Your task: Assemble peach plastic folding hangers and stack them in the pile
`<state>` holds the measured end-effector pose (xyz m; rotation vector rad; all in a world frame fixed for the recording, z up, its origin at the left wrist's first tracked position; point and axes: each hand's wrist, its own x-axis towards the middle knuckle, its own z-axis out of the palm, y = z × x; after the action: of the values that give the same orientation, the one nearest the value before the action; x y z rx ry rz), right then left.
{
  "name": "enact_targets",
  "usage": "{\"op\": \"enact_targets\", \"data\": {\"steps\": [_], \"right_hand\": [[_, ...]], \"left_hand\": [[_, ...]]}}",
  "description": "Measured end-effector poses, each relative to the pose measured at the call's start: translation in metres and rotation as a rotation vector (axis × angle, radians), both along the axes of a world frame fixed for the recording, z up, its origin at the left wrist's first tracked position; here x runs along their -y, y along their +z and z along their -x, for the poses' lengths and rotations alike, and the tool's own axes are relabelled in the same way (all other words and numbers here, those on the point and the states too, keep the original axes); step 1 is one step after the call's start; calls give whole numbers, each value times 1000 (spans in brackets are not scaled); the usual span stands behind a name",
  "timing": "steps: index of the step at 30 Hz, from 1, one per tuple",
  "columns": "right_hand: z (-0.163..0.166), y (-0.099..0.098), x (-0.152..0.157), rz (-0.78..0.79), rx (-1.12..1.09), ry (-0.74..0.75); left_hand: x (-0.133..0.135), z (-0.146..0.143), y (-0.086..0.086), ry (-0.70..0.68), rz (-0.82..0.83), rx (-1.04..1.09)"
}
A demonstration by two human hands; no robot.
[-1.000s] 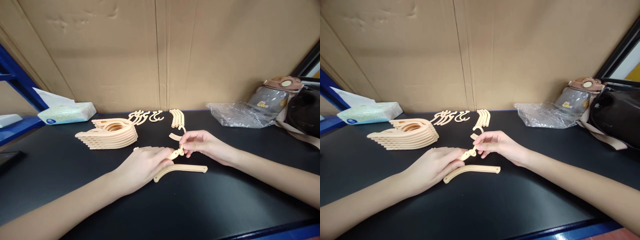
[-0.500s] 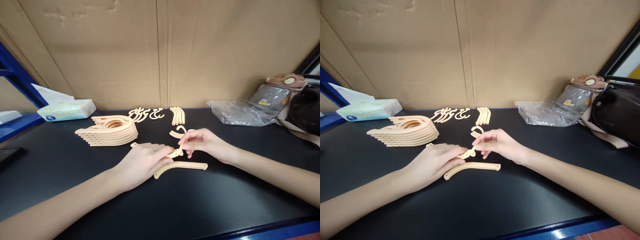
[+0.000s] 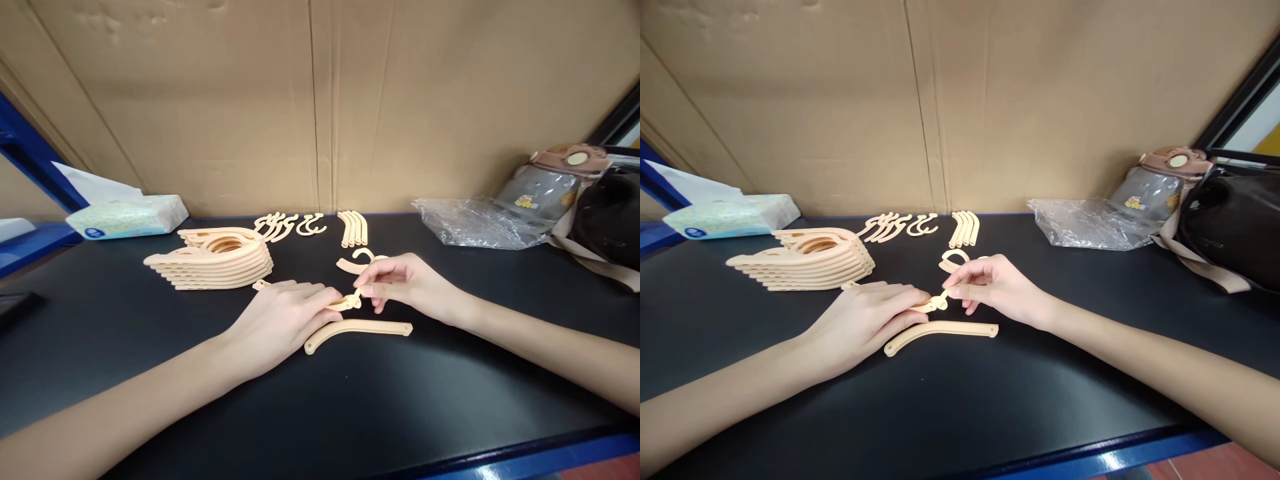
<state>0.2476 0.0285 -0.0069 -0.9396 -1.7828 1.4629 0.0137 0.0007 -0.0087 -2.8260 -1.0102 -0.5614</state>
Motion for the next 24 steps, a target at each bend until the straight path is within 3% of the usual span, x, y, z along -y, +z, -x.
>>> {"op": "enact_targets", "data": {"steps": [16,24], "right_hand": [[2,4,7,-117,119,-72],[3,4,7,-263,181,-100]], "left_hand": [[2,-1,0,43,-8,-21],[1,-2,2,61,-8,-38]]}}
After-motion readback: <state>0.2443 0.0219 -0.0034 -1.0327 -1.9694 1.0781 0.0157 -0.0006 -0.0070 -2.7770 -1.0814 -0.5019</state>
